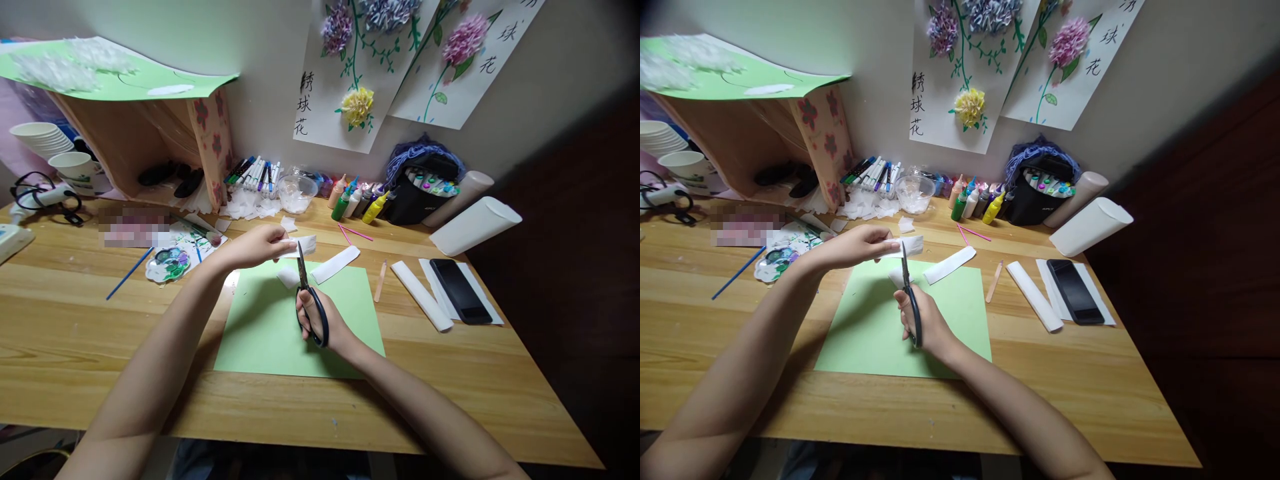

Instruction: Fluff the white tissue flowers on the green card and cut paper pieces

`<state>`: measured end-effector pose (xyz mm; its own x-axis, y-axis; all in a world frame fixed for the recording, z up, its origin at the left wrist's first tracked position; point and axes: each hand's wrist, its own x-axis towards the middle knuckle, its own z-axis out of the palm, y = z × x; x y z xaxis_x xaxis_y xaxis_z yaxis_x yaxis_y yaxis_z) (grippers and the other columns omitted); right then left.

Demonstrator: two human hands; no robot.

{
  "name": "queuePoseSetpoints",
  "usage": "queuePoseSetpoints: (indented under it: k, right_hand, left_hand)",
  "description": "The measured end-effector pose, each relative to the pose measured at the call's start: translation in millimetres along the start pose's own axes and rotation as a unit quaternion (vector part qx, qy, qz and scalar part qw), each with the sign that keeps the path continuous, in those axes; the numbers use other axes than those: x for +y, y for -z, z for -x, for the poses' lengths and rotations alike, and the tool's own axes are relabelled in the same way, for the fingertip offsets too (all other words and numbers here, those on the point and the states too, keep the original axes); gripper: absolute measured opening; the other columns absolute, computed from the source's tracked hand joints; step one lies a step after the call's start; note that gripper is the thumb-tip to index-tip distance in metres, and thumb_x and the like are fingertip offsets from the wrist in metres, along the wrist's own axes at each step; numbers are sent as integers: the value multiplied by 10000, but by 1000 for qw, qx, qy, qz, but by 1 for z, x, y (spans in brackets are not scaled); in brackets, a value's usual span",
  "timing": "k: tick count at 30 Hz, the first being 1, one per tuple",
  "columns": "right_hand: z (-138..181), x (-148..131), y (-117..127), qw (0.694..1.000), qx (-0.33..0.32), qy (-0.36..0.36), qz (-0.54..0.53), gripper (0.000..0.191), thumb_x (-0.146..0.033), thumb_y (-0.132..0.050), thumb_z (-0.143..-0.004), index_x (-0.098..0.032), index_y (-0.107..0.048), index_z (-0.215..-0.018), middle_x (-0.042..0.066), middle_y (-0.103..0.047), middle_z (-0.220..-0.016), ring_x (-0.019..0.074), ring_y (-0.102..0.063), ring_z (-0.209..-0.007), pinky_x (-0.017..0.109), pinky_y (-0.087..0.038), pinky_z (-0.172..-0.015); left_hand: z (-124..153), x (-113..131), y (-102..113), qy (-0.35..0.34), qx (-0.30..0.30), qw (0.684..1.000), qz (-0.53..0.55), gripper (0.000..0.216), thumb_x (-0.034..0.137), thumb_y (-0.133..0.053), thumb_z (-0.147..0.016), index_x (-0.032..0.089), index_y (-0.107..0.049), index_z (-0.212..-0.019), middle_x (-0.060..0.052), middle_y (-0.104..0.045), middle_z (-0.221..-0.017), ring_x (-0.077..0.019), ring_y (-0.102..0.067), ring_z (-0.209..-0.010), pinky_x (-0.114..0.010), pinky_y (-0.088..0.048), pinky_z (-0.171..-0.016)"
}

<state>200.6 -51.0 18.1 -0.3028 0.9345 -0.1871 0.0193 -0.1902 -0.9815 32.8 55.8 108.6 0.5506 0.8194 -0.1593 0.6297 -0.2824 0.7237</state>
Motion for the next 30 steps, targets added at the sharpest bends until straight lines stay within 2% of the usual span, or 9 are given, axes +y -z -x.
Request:
queuePoseSetpoints:
  k: [4, 10, 17, 21, 25, 28, 30]
  right_hand:
    - [-1, 4, 3, 1000, -4, 11, 21, 537, -734, -401, -793, -199, -458, -786, -88, -411, -466, 75, -427, -346, 190, -408, -354]
    - [0, 2, 5, 998, -12, 26, 61, 598, -758, -273, -811, -191, -461, -818, -69, -457, -472, 97, -511, -388, 199, -414, -413]
    - [5, 3, -4, 1000, 15, -5, 21, 500, -698, -420, -814, -202, -444, -760, -104, -393, -423, 70, -408, -318, 179, -391, -336]
    - [9, 4, -10, 999, 20, -24, 0, 475, -672, -458, -815, -203, -434, -744, -106, -405, -389, 70, -398, -294, 174, -380, -313]
    - [6, -5, -9, 997, 43, -3, -68, 496, -679, -419, -830, -188, -468, -791, -89, -449, -406, 75, -461, -320, 161, -375, -338]
    - [-1, -17, -1, 991, 78, 27, -102, 477, -651, -435, -840, -179, -496, -812, -72, -488, -448, 95, -523, -377, 202, -459, -421]
    - [-5, -23, 6, 991, 96, 51, -79, 424, -594, -511, -830, -179, -496, -743, -64, -489, -468, 106, -543, -411, 239, -506, -483]
  left_hand:
    - [0, 0, 1, 4, -4, 1000, 11, 361, 511, -494, -816, 171, -513, -699, 10, -521, -636, -108, -429, -552, -225, -289, -496]
    - [1, 2, 1, -15, -63, 998, 8, 356, 504, -496, -822, 169, -525, -704, 16, -521, -635, -107, -439, -568, -221, -310, -518]
    - [2, 3, 2, -12, -80, 997, -2, 363, 508, -490, -825, 170, -519, -695, 14, -522, -634, -106, -431, -565, -228, -306, -514]
    - [4, 3, 7, -8, -82, 997, -1, 378, 525, -496, -815, 171, -512, -682, 16, -514, -629, -105, -430, -558, -232, -305, -512]
    - [5, 5, 4, -15, -75, 997, 22, 385, 539, -527, -792, 172, -504, -679, 18, -502, -627, -106, -441, -566, -230, -319, -520]
    - [2, 10, -8, -40, -88, 995, 24, 412, 567, -511, -796, 175, -496, -669, 18, -487, -616, -106, -422, -554, -233, -313, -512]
    - [0, 14, -18, -53, -104, 993, 23, 441, 585, -449, -827, 176, -493, -669, 12, -485, -619, -108, -415, -550, -236, -311, -508]
